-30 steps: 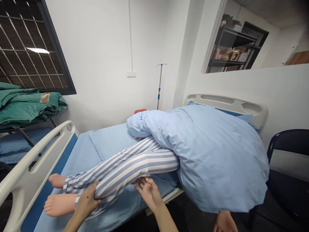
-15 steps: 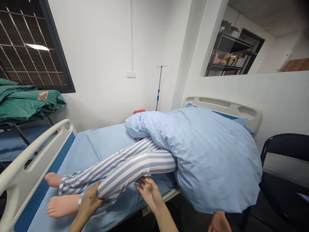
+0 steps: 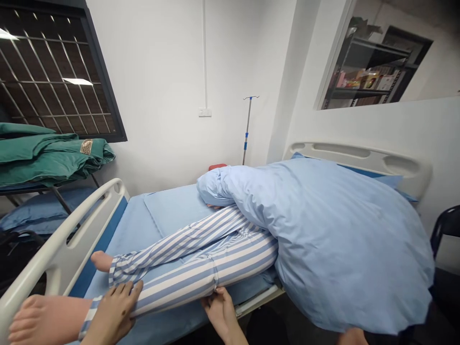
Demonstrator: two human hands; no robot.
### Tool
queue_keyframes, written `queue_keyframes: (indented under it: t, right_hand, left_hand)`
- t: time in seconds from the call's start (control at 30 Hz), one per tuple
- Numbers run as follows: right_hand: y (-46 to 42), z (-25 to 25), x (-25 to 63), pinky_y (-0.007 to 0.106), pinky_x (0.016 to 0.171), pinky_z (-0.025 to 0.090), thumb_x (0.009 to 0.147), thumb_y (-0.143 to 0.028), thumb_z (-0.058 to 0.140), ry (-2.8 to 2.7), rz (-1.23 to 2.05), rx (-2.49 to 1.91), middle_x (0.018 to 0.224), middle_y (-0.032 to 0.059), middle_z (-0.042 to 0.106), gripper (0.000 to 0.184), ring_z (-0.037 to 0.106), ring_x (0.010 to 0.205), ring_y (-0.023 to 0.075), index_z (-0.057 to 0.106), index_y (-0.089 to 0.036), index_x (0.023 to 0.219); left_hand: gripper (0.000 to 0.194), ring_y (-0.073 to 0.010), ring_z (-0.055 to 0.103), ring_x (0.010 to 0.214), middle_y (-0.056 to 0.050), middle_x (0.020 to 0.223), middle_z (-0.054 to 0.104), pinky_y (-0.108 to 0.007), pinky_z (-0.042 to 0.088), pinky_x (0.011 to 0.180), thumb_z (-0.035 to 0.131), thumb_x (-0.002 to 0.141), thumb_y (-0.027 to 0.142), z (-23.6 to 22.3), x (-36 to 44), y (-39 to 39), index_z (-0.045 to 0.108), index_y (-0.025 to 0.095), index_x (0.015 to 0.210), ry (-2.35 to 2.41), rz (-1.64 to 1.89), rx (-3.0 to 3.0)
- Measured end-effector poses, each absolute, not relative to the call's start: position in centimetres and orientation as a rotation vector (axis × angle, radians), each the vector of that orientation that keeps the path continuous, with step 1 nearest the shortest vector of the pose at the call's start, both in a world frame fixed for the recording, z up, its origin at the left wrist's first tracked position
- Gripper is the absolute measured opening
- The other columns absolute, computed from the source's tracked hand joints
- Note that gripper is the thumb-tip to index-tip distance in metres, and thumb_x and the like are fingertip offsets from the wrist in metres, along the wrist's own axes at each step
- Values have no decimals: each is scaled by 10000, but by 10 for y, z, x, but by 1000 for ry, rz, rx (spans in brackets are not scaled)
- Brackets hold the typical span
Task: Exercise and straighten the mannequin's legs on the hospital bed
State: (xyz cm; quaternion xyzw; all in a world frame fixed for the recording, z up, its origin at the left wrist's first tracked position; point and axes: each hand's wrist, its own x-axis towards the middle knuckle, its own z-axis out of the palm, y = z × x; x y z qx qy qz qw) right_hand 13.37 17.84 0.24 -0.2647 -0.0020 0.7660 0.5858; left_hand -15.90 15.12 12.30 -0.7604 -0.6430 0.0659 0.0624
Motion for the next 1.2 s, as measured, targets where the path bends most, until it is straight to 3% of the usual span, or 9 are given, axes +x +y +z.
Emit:
queue_keyframes:
  t: [0.17,0.5,0.73,1.2]
  right_hand:
    - [175,11,148,348,768,446,543,-202,704,-46,1793,-596,693,-9,605,163,560,745,181,568,-199,634]
    - [191,82,187,373,841,415,589,-255,698,-172,1713,-459,806,-13,644,151,557,833,188,616,-217,710]
    - [188,86,189,362,841,410,617,-232,670,-207,1710,-454,811,-12,640,118,555,828,184,628,-218,726]
    - [186,64,187,394,841,418,568,-223,701,-218,1733,-527,791,10,644,151,562,812,200,606,-196,682]
  left_hand:
    - [675,-302,507,1129,-109,1236,577,-420,366,950,488,593,113,98,-154,147,537,203,1261,-2073,190,-2287]
    - [582,-296,536,1129,-119,1217,598,-403,412,956,500,624,210,48,-126,173,531,154,1203,-2033,-447,-2221]
    - [577,-268,551,1109,-112,1210,596,-372,437,916,440,636,173,0,-95,172,503,129,1208,-2193,-558,-2154]
    - [563,-274,549,1093,-94,1192,619,-392,388,936,469,658,227,67,-139,161,565,157,1208,-1975,-303,-2208]
